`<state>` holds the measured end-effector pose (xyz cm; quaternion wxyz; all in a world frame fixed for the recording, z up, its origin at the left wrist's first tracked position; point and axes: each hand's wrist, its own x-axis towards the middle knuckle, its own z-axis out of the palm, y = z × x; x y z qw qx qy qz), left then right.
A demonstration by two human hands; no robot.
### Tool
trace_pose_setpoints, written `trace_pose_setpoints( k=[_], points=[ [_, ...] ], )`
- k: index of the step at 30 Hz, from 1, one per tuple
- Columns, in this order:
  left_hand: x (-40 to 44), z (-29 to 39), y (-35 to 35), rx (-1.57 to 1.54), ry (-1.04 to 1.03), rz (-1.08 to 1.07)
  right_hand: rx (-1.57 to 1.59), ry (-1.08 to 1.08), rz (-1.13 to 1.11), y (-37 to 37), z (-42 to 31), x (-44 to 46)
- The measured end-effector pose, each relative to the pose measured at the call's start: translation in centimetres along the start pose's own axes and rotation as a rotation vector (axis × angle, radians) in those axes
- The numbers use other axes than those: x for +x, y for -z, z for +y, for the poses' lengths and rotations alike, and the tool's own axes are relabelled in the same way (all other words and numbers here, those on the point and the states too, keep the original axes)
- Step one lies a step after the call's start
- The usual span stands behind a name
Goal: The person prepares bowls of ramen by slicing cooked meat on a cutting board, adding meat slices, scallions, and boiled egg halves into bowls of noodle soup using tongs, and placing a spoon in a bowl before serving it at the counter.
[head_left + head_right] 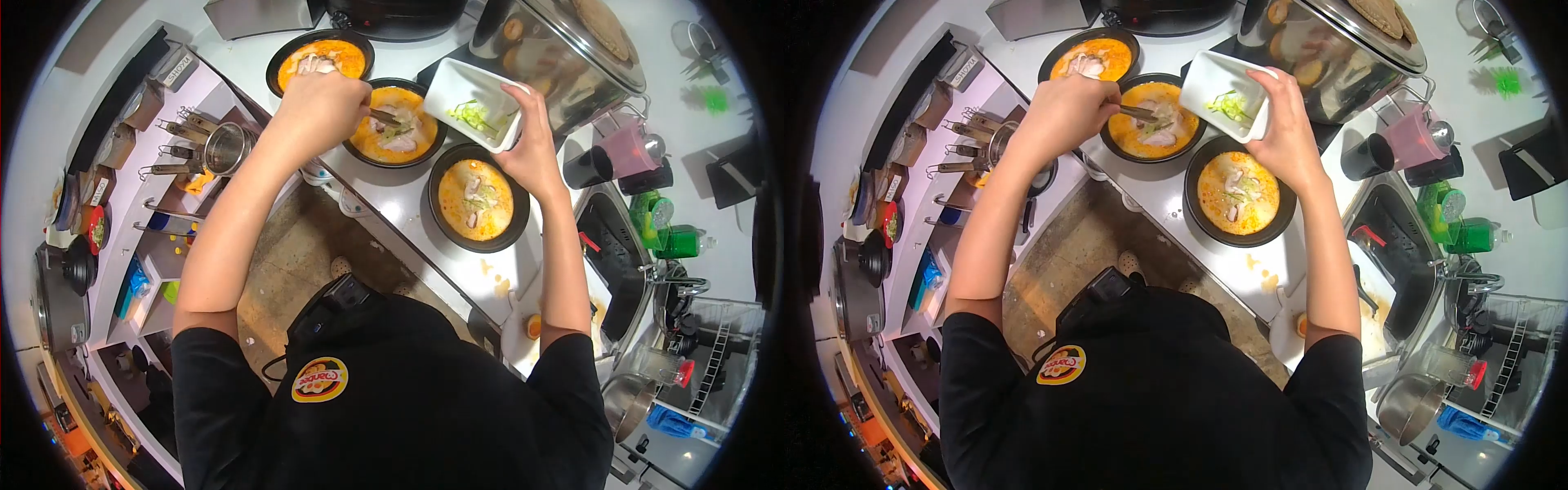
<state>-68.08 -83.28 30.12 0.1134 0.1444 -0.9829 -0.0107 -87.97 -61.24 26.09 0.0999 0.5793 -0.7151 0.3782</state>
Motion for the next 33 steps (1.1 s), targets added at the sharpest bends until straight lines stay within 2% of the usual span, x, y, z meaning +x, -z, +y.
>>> trace_pose_setpoints(
  k=[6,10,16,23,28,30,33],
  points=[
    [-0.2,1.2,2.6,0.065,0.043,0.082,0.016,0.073,-0.043,0.0,-0.2,-0.3],
    [0.3,3.8,3.5,-0.025,-0.067,0.158,0.068,0.133,-0.049,0.0,-1.4,-0.3],
    [1.6,3.7,1.3,-0.138,-0.09,-0.005,0.071,0.237,-0.049,0.1,-2.1,0.0],
    [1.3,3.8,2.2,-0.152,-0.026,0.139,0.086,0.133,0.026,-0.3,-0.5,-0.8],
    [1.0,2.8,3.6,-0.111,0.099,0.236,0.04,0.101,0.06,0.6,1.3,-1.8],
    [0.5,2.3,2.9,-0.081,0.12,0.218,0.026,0.092,0.066,1.4,2.3,-2.1],
    [-0.1,1.7,-0.5,0.093,0.124,0.079,-0.013,0.083,0.073,2.8,2.3,-2.1]
  ],
)
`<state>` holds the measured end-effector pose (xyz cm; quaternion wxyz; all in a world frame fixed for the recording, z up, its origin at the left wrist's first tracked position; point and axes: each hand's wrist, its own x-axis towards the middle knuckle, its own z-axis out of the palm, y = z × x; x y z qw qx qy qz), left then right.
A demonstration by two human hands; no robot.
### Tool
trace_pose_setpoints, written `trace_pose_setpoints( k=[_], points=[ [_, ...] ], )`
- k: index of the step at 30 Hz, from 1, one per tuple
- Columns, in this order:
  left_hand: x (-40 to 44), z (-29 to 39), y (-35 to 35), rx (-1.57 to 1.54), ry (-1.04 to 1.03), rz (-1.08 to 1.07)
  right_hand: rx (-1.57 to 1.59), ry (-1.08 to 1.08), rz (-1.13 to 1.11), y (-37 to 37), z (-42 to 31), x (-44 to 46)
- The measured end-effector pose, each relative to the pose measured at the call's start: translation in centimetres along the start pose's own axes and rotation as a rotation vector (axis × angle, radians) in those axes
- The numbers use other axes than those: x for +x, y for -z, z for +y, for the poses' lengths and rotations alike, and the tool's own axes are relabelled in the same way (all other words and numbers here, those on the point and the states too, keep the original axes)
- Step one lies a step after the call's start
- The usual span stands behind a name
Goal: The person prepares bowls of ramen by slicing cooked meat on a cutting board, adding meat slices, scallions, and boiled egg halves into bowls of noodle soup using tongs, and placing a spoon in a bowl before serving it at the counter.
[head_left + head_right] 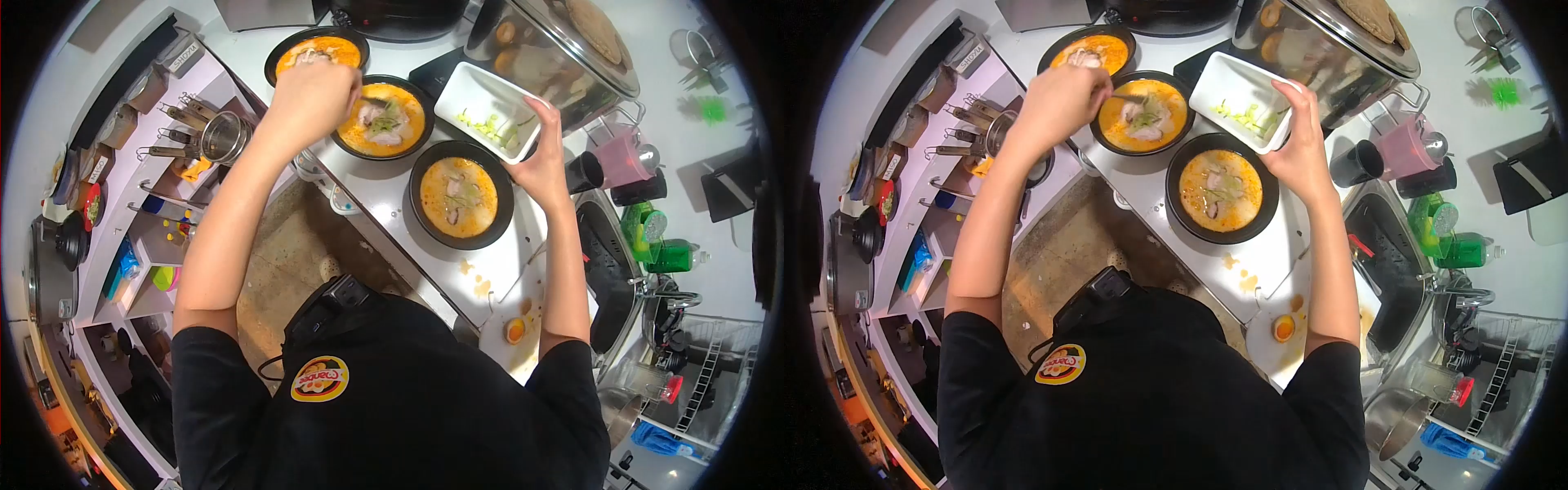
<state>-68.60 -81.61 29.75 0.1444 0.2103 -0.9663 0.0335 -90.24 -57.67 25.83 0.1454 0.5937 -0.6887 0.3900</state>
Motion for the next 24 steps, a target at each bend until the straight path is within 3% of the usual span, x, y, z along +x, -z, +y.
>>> trace_pose_setpoints(
  k=[8,10,13,15,17,19,24],
  points=[
    [-0.5,0.0,1.3,0.063,0.013,-0.05,0.028,-0.011,-0.113,0.2,-1.2,1.9],
    [-0.2,-0.8,3.4,-0.084,0.105,-0.019,0.083,-0.027,-0.126,-0.6,-1.6,3.3],
    [1.2,-3.0,5.6,-0.226,0.007,0.108,0.059,0.091,-0.15,-2.9,-2.0,7.3],
    [3.1,-3.3,5.5,-0.271,-0.085,0.13,0.073,0.233,-0.166,-5.2,-2.4,11.0],
    [5.0,-3.4,5.6,-0.264,-0.15,0.123,0.099,0.244,-0.165,-7.8,-3.9,14.2],
    [6.7,-5.5,3.9,-0.17,-0.174,0.121,0.04,0.292,-0.174,-10.0,-4.3,17.0],
    [8.6,-14.3,-1.3,-0.266,-0.153,0.071,-0.004,0.319,-0.274,-14.6,-5.2,20.3]
  ],
)
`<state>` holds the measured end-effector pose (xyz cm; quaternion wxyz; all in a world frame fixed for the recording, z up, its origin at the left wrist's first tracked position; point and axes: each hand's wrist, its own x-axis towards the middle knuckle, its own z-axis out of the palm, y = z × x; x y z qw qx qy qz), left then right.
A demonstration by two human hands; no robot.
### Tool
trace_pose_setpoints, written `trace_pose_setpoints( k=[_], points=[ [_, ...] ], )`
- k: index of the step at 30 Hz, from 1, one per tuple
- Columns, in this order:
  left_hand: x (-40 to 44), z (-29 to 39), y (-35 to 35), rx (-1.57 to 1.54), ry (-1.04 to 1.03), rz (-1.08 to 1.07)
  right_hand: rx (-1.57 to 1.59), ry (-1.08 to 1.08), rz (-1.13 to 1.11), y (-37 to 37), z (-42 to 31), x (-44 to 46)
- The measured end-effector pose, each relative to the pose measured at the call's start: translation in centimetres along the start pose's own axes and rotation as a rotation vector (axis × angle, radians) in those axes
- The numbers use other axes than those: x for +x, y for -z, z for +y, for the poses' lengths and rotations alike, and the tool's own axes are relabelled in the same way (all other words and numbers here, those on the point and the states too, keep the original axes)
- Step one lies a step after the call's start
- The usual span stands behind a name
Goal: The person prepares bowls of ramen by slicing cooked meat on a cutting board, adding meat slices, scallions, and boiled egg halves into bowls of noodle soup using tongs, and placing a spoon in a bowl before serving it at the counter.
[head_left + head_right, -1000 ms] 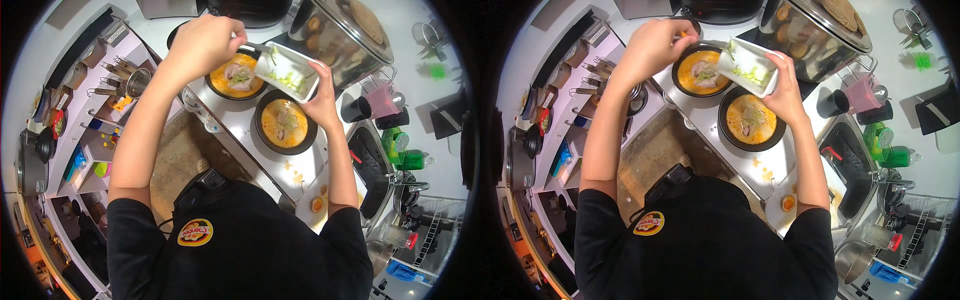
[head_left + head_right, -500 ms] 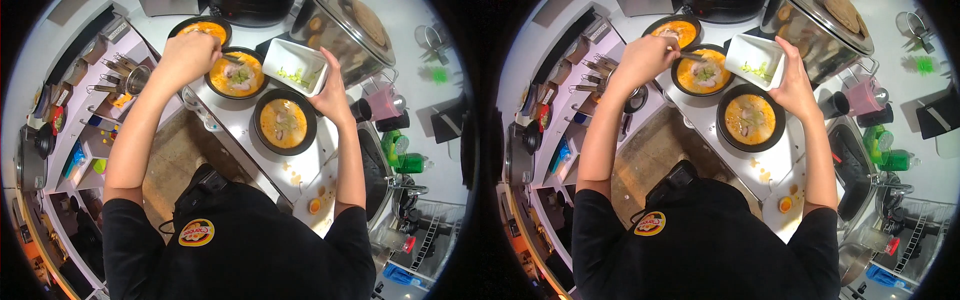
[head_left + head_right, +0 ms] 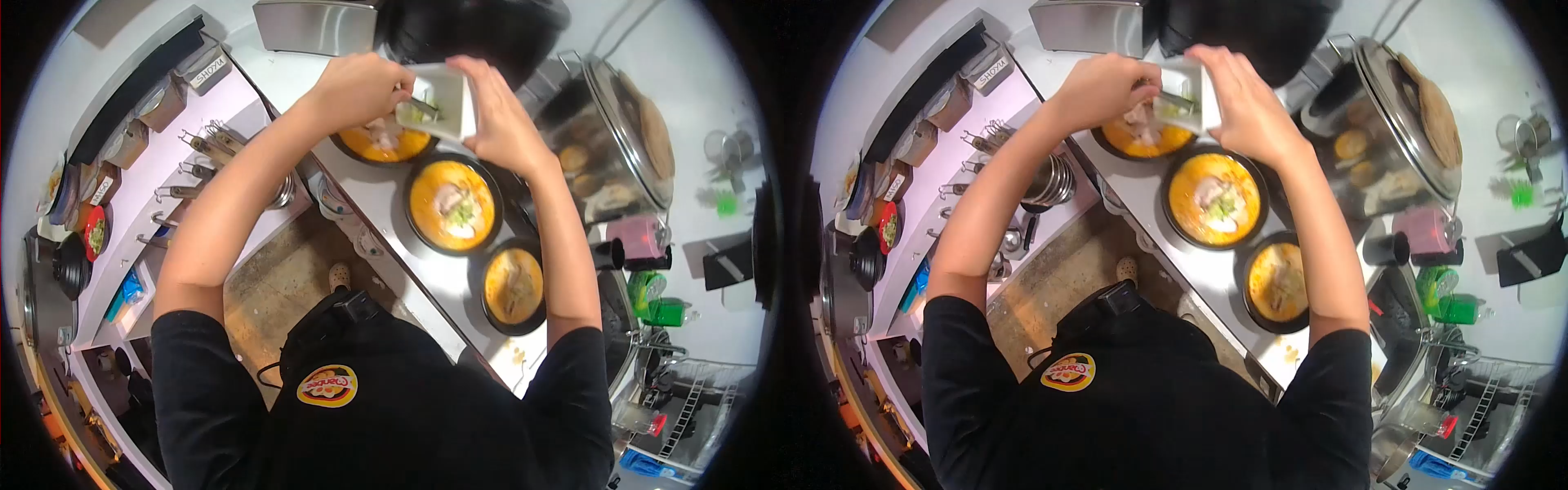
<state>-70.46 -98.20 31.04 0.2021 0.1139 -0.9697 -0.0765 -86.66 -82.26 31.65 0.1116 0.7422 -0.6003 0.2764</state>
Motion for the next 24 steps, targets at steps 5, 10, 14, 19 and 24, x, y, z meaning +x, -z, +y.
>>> trace_pose_setpoints(
  k=[5,10,14,19,24],
  points=[
    [0.0,-2.9,-0.7,-0.165,-0.085,0.078,0.007,-0.146,-0.11,-2.3,-0.9,2.1],
    [-0.1,-6.2,-4.0,-0.14,-0.18,0.045,-0.106,-0.189,-0.206,-3.0,-2.5,3.7],
    [-0.5,-6.7,-4.2,-0.204,-0.166,0.155,-0.223,-0.192,-0.27,-3.0,-3.7,4.9],
    [-1.9,-6.9,-5.8,-0.235,-0.161,0.179,-0.319,-0.158,-0.317,-3.3,-4.4,5.4],
    [-3.6,-7.3,-6.2,-0.257,-0.016,0.093,-0.39,-0.109,-0.354,-3.8,-4.5,5.3]
  ],
)
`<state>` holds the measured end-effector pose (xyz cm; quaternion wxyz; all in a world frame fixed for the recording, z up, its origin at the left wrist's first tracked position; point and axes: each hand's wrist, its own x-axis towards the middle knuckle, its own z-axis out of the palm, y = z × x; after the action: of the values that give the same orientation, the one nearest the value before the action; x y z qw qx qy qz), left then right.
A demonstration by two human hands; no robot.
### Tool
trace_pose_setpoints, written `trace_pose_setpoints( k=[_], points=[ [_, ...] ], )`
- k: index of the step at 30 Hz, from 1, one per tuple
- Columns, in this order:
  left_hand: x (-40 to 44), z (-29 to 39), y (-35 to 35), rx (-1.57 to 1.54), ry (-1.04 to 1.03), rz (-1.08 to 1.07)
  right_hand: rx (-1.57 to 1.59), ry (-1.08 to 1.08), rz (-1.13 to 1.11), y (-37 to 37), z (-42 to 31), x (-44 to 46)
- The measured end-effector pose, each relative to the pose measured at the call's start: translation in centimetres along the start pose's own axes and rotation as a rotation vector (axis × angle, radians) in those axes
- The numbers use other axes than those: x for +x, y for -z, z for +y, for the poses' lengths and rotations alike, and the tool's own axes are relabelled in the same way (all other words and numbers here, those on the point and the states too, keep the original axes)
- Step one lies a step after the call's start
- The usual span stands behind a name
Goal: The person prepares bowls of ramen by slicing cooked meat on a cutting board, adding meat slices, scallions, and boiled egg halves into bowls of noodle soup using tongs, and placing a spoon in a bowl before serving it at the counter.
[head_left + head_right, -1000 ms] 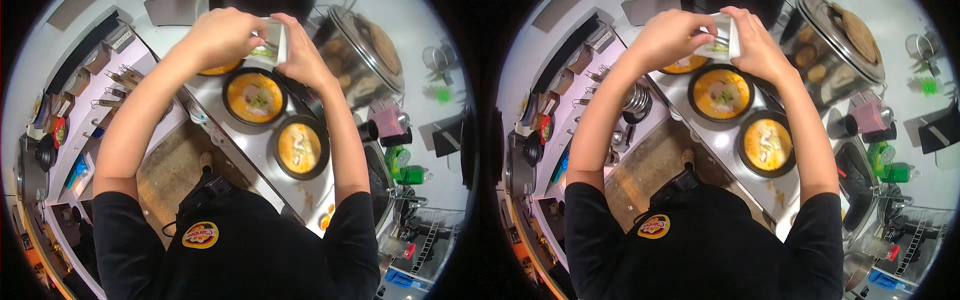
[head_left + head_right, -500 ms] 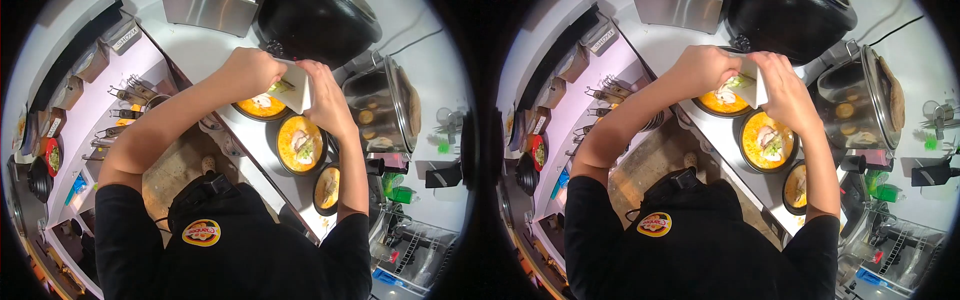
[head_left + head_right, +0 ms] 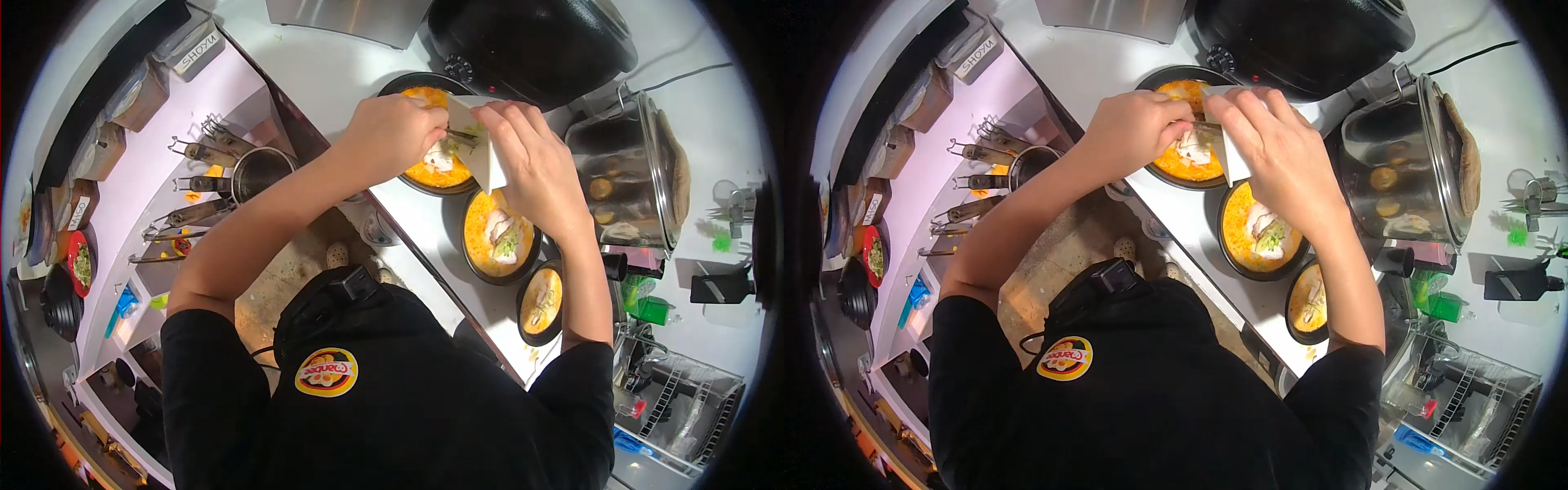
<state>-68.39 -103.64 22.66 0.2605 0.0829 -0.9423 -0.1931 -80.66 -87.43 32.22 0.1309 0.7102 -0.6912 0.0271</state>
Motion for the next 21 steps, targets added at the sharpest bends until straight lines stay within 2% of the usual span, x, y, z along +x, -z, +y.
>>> trace_pose_setpoints(
  k=[6,15,19,21],
  points=[
    [-1.9,0.0,0.2,0.009,0.132,-0.014,-0.04,0.023,-0.034,0.0,0.3,0.3],
    [-3.1,0.6,1.2,0.005,0.217,0.001,-0.051,0.087,-0.007,0.2,1.3,0.0],
    [-1.0,2.7,1.8,0.006,0.23,0.046,-0.041,0.112,0.027,0.4,1.1,0.0],
    [-0.3,3.3,0.8,0.128,0.151,0.089,-0.019,0.127,0.049,0.7,0.9,0.0]
  ],
)
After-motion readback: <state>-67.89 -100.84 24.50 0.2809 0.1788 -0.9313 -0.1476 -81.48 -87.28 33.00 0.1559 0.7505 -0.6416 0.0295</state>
